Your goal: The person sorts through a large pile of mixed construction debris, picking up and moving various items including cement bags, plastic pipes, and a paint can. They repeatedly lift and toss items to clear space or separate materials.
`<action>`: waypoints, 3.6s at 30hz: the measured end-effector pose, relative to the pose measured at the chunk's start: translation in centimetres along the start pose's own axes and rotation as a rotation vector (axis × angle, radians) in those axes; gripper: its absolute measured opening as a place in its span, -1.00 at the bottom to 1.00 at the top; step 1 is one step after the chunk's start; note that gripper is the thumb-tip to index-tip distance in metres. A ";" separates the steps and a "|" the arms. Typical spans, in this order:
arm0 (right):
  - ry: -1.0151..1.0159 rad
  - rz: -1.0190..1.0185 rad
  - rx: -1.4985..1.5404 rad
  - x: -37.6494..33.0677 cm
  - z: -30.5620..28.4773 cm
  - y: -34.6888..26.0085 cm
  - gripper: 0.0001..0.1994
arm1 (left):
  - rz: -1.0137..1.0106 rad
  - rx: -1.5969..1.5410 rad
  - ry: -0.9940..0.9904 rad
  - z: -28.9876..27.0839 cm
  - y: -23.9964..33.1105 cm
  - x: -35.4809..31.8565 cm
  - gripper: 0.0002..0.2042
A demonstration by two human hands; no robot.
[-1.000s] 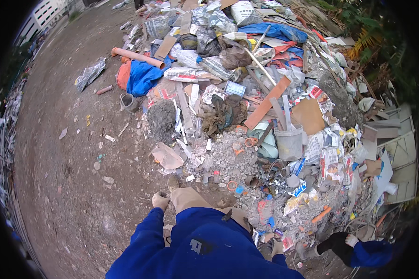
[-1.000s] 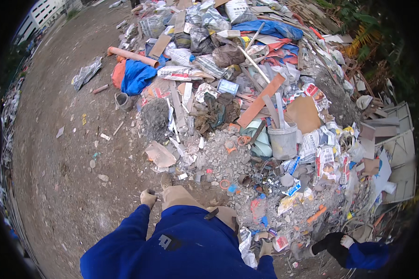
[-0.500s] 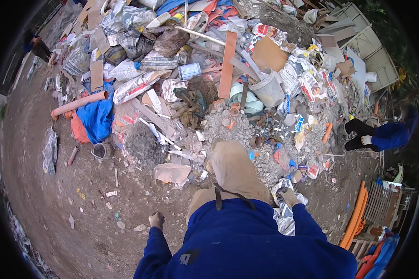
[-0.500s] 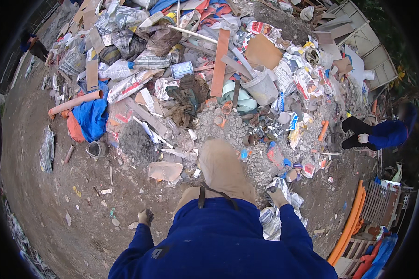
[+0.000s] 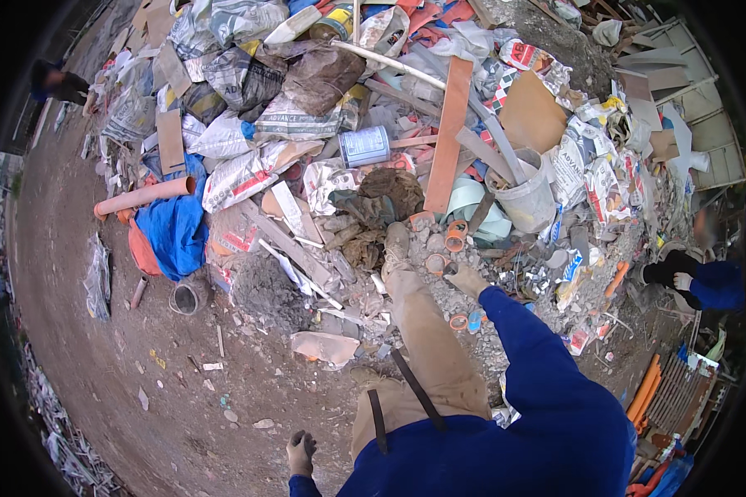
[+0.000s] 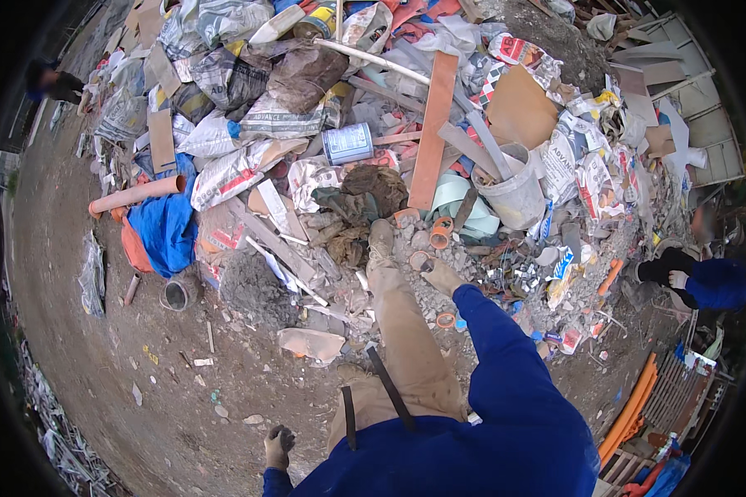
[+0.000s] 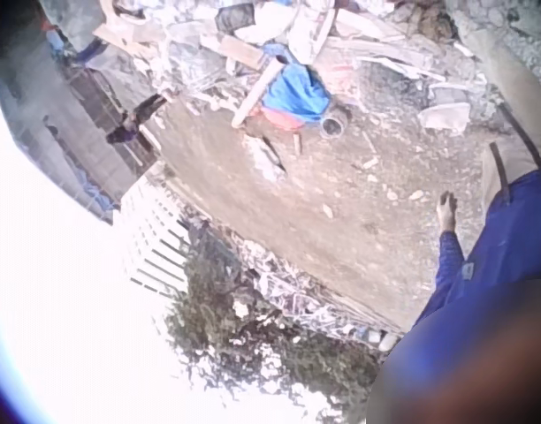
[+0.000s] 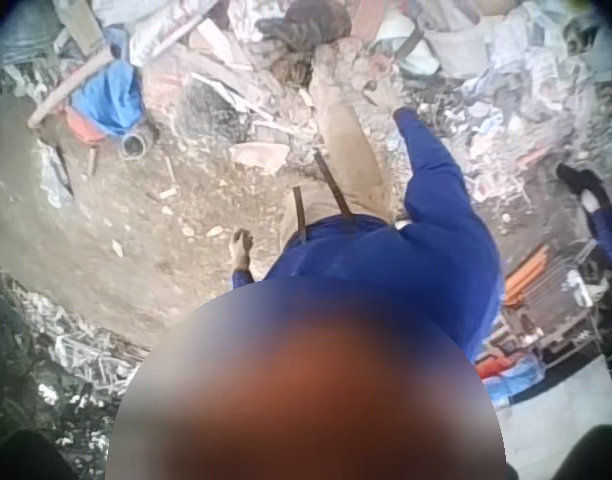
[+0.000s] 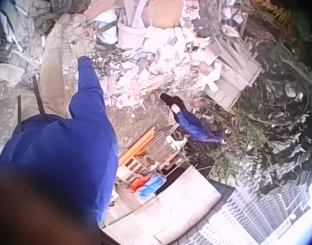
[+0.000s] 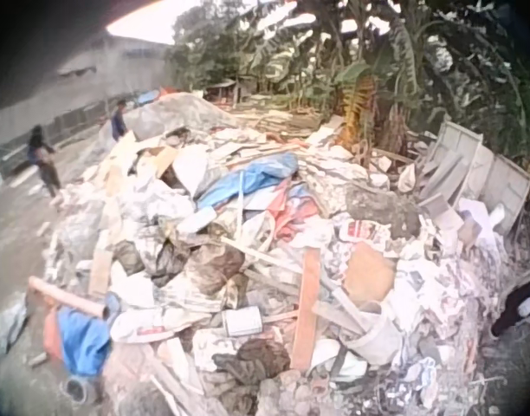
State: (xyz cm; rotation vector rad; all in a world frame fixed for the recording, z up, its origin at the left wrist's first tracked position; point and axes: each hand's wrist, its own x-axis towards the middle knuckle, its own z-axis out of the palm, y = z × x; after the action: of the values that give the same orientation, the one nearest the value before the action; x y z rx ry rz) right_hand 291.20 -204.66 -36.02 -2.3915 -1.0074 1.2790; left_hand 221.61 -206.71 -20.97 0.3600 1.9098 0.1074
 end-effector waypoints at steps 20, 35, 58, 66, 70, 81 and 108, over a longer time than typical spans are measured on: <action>0.368 -0.133 -0.050 63.1 1.4 -7.7 -0.35 | -0.557 -0.040 0.095 9.7 -12.3 -5.1 -0.53; 0.451 -0.400 0.160 34.8 1.0 -24.7 -0.40 | -0.301 -0.018 0.040 9.3 -4.1 -0.2 -0.62; 0.005 -1.476 -0.386 -28.9 16.0 -24.9 -0.74 | 0.413 -0.655 -0.603 9.2 8.1 -10.9 -0.45; -0.047 -1.449 -0.517 -41.9 22.6 -27.0 -0.72 | 0.490 -0.632 -0.678 -2.4 -2.1 -13.8 -0.46; 0.004 -1.355 -0.482 -43.5 23.6 -28.2 -0.67 | 0.436 -0.700 -0.481 -6.8 -6.0 -13.3 -0.44; 0.103 -0.937 -0.501 -26.5 13.8 -33.3 -0.49 | -0.146 -0.660 0.290 -15.7 -31.8 -3.3 -0.66; 0.085 0.395 -0.093 -46.6 18.6 18.0 -0.35 | 0.465 -0.849 -0.380 -13.9 -3.2 -1.0 -0.87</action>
State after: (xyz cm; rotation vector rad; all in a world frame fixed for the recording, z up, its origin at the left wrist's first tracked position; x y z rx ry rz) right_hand 266.98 -251.15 -26.50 -2.7894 -0.5989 1.2571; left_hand 208.42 -208.65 -15.77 0.2082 1.2292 1.0433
